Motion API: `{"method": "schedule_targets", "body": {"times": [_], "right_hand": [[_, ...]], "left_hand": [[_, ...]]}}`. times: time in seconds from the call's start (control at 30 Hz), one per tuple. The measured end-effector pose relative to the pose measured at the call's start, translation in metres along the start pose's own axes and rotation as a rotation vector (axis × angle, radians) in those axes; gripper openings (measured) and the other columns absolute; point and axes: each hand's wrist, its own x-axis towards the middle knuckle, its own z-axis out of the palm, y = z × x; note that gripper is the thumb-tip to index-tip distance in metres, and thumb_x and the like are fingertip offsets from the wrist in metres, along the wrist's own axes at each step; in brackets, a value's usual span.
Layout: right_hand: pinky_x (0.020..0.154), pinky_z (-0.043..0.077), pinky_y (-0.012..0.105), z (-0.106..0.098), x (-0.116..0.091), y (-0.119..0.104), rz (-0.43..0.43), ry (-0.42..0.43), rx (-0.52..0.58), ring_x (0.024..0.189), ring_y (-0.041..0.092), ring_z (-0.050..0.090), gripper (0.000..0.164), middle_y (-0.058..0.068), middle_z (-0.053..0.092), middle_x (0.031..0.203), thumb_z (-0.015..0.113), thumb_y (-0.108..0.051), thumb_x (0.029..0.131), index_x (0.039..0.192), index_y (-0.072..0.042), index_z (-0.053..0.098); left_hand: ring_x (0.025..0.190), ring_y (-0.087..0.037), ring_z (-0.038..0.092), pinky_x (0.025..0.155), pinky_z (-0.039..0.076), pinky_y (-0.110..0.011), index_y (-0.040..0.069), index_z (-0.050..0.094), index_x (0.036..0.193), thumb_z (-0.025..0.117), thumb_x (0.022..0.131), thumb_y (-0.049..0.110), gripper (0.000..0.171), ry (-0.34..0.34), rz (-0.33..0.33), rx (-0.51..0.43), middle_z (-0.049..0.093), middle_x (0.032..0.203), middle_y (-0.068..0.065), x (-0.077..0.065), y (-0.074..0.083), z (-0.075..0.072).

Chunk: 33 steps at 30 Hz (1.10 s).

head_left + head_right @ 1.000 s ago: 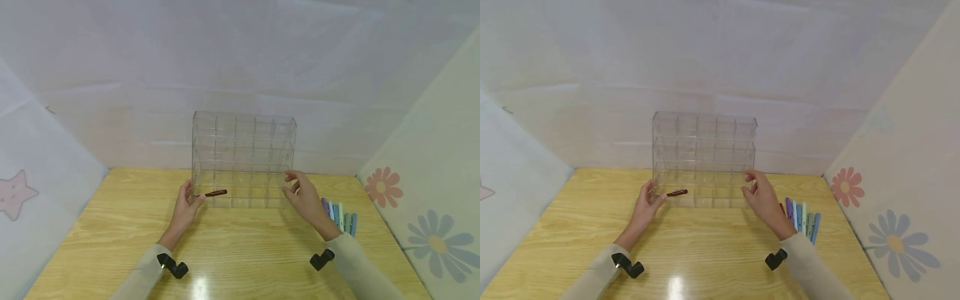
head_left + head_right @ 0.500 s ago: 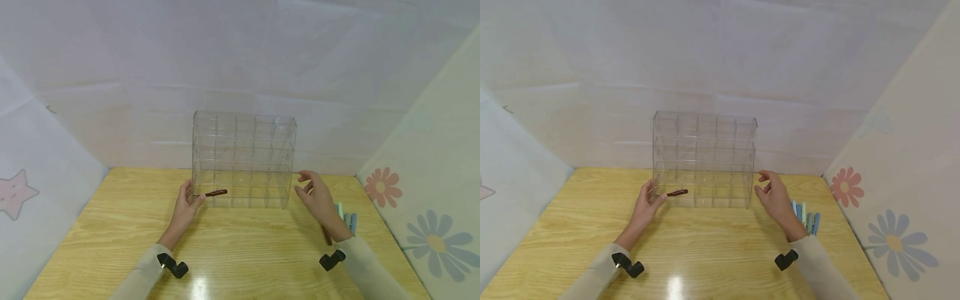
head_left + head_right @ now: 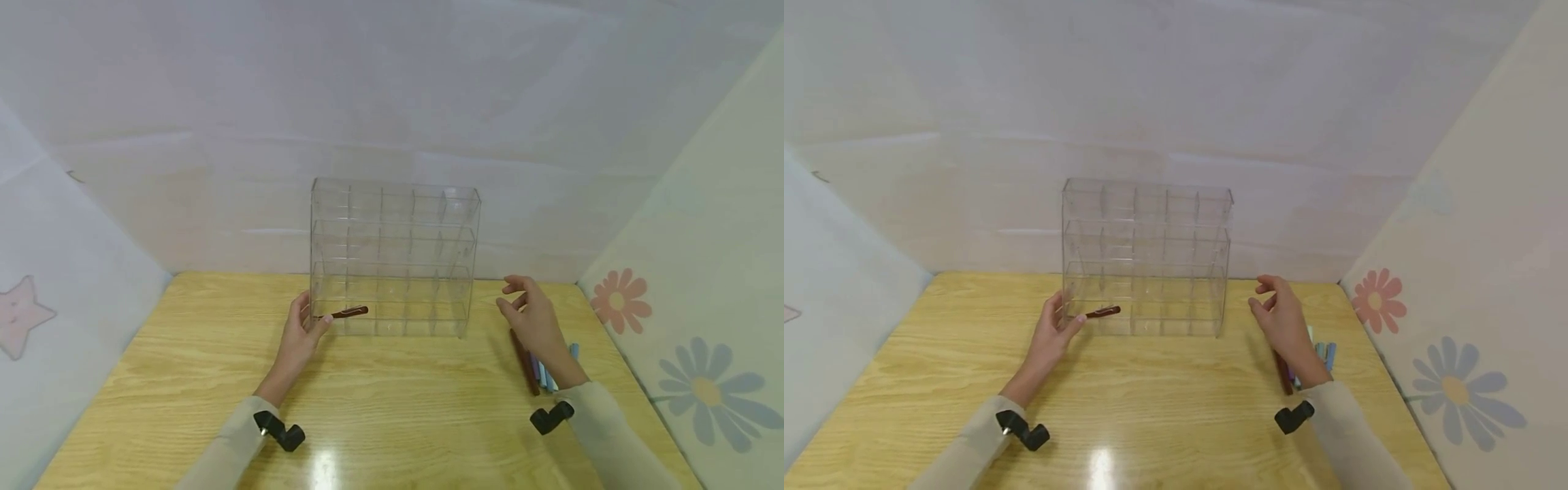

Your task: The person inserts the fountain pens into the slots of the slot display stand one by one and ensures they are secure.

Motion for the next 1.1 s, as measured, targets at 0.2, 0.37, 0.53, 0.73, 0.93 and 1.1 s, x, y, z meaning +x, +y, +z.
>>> {"method": "schedule_targets", "body": {"times": [0.2,0.37,0.53,0.73,0.93,1.1], "right_hand": [[0.054,0.052,0.024,-0.004,-0.001,0.008,0.046,-0.012,0.006,0.087,0.014,0.059,0.047,0.019,0.064,0.131,0.067,-0.017,0.106,0.148,-0.003,0.052],[0.052,0.052,0.024,-0.005,-0.003,0.014,0.07,-0.01,0.01,0.085,0.015,0.059,0.046,0.02,0.065,0.13,0.067,-0.017,0.106,0.148,-0.003,0.053],[0.05,0.052,0.025,-0.004,-0.006,0.02,0.102,-0.015,0.01,0.083,0.014,0.059,0.044,0.02,0.067,0.128,0.065,-0.018,0.107,0.147,-0.004,0.053],[0.051,0.051,0.025,-0.004,-0.009,0.026,0.127,-0.015,0.007,0.08,0.012,0.057,0.046,0.02,0.067,0.128,0.064,-0.02,0.107,0.148,-0.004,0.053],[0.053,0.051,0.026,-0.002,-0.012,0.035,0.151,-0.017,-0.032,0.078,0.014,0.057,0.047,0.022,0.068,0.129,0.064,-0.019,0.107,0.149,-0.003,0.052],[0.053,0.054,0.026,-0.001,-0.014,0.042,0.193,-0.052,-0.042,0.076,0.014,0.058,0.05,0.025,0.065,0.133,0.064,-0.016,0.106,0.151,-0.001,0.049]], "left_hand": [[0.166,-0.043,0.019,0.133,0.029,-0.06,0.014,0.014,0.171,0.062,0.11,0.023,0.079,-0.004,-0.001,-0.018,0.02,0.177,-0.02,0.0,-0.001,0.0],[0.166,-0.042,0.018,0.133,0.03,-0.059,0.015,0.013,0.171,0.063,0.11,0.025,0.08,-0.006,-0.011,-0.021,0.019,0.177,-0.02,-0.001,0.0,0.0],[0.167,-0.041,0.017,0.133,0.029,-0.059,0.015,0.013,0.171,0.063,0.11,0.026,0.08,-0.003,-0.014,-0.015,0.019,0.177,-0.019,0.0,0.001,-0.001],[0.166,-0.042,0.019,0.133,0.031,-0.058,0.014,0.013,0.171,0.063,0.109,0.024,0.08,-0.007,-0.003,-0.028,0.019,0.177,-0.019,0.0,0.001,0.0],[0.166,-0.043,0.019,0.133,0.031,-0.058,0.014,0.013,0.171,0.063,0.11,0.024,0.08,-0.009,-0.003,-0.02,0.019,0.177,-0.02,-0.002,0.001,0.0],[0.165,-0.044,0.02,0.131,0.033,-0.058,0.013,0.015,0.171,0.063,0.11,0.023,0.078,-0.009,0.005,-0.032,0.02,0.176,-0.02,-0.001,0.001,0.0]]}}
